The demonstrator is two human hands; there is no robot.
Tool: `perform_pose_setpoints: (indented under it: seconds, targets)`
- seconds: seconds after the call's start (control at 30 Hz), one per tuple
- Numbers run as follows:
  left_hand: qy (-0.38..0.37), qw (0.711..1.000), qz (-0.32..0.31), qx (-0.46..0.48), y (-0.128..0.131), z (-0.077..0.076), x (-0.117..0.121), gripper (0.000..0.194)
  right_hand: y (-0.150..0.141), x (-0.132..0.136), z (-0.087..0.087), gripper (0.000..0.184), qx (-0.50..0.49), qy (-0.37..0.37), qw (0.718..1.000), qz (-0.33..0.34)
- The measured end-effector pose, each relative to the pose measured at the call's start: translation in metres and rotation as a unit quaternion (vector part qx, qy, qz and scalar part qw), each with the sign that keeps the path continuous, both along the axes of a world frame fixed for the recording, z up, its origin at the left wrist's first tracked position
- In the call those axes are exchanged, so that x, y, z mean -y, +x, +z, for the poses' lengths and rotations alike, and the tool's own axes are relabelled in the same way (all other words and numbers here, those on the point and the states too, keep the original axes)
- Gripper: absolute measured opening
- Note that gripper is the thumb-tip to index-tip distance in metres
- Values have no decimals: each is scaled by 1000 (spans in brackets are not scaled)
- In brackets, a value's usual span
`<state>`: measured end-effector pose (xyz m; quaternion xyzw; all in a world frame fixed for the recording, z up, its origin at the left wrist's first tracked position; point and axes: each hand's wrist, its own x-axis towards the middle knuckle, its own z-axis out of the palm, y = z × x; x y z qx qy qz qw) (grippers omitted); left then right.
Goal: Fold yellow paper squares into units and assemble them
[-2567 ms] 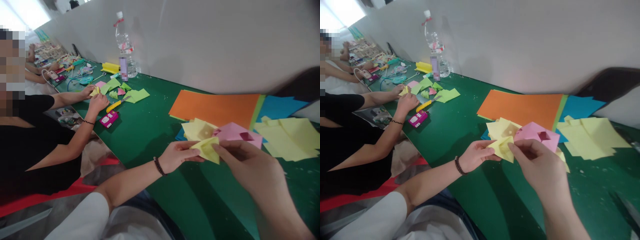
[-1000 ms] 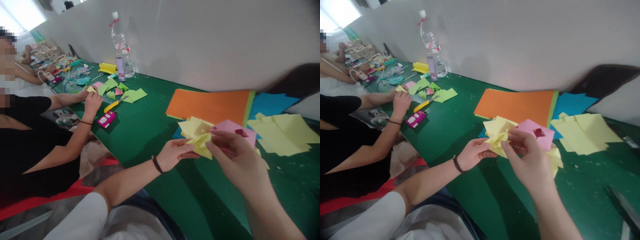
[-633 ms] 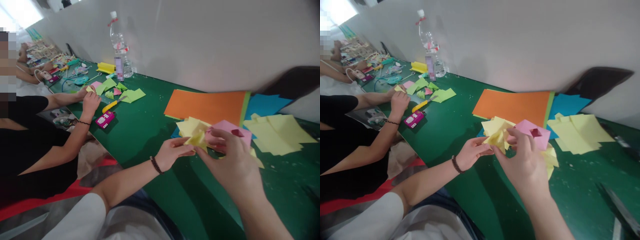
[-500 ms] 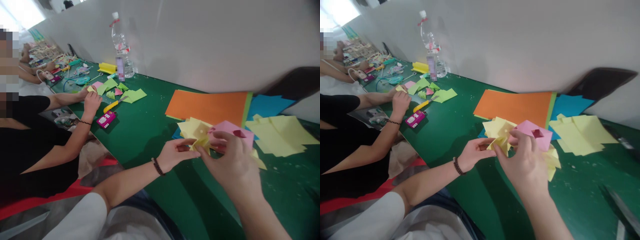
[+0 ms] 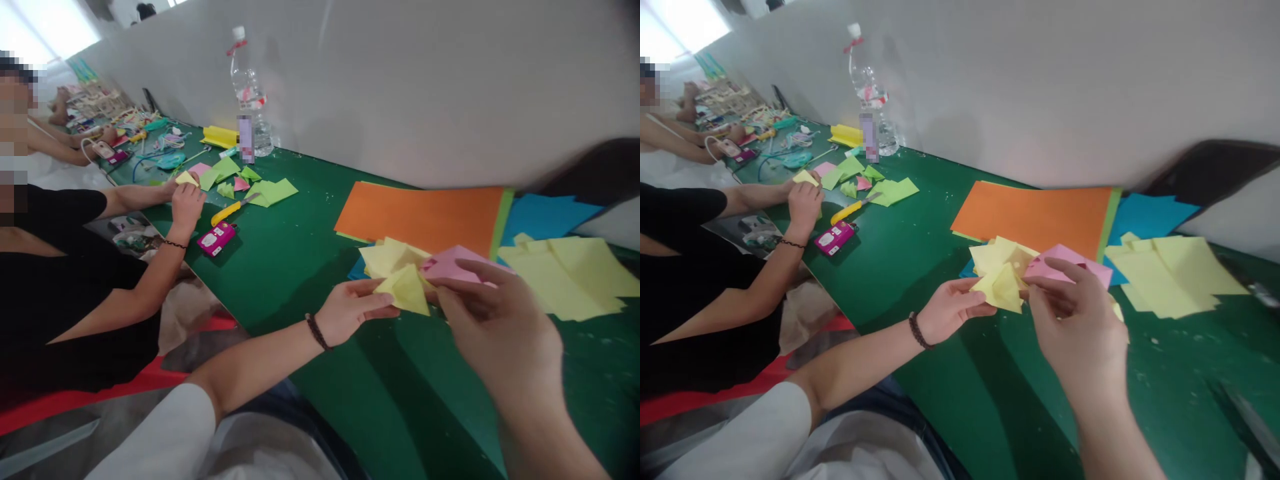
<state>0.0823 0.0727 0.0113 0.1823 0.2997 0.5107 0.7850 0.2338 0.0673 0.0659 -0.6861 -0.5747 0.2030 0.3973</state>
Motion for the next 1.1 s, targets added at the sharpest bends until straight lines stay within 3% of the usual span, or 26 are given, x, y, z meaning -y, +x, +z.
perform_pose_setpoints:
  seconds: [0.13, 0.23, 0.4, 0.5, 0.67, 0.93, 1.03, 1.1]
  targets:
    - [-11, 1000, -15, 22, -2, 5, -1, 47, -1, -3, 2, 46, -142, -38, 989, -1]
    - [-10, 1000, -11, 20, -1, 3, 0, 49, -2, -4, -1, 54, -146, -18, 989, 18]
    - [0, 1000, -2, 20, 1, -1, 0, 43, 0, 0, -5, 61, 57, 41, 991, 114]
    - [15, 999, -33, 13, -1, -1, 0, 43, 4, 2, -5, 55, 156, 39, 981, 112]
    - [41, 991, -122, -24, -7, 2, -1, 46, 6, 2, -6, 44, 209, 74, 970, 102]
    - [67, 980, -108, -152, -5, -6, -1, 60, 5, 2, -2, 36, 78, 22, 988, 133]
    - [62, 977, -48, -199, -4, -7, -1, 52, 5, 3, 0, 48, 32, 7, 983, 182]
    - [86, 960, 9, -266, -4, -8, -1, 41, 5, 4, -2, 58, 13, -6, 977, 213]
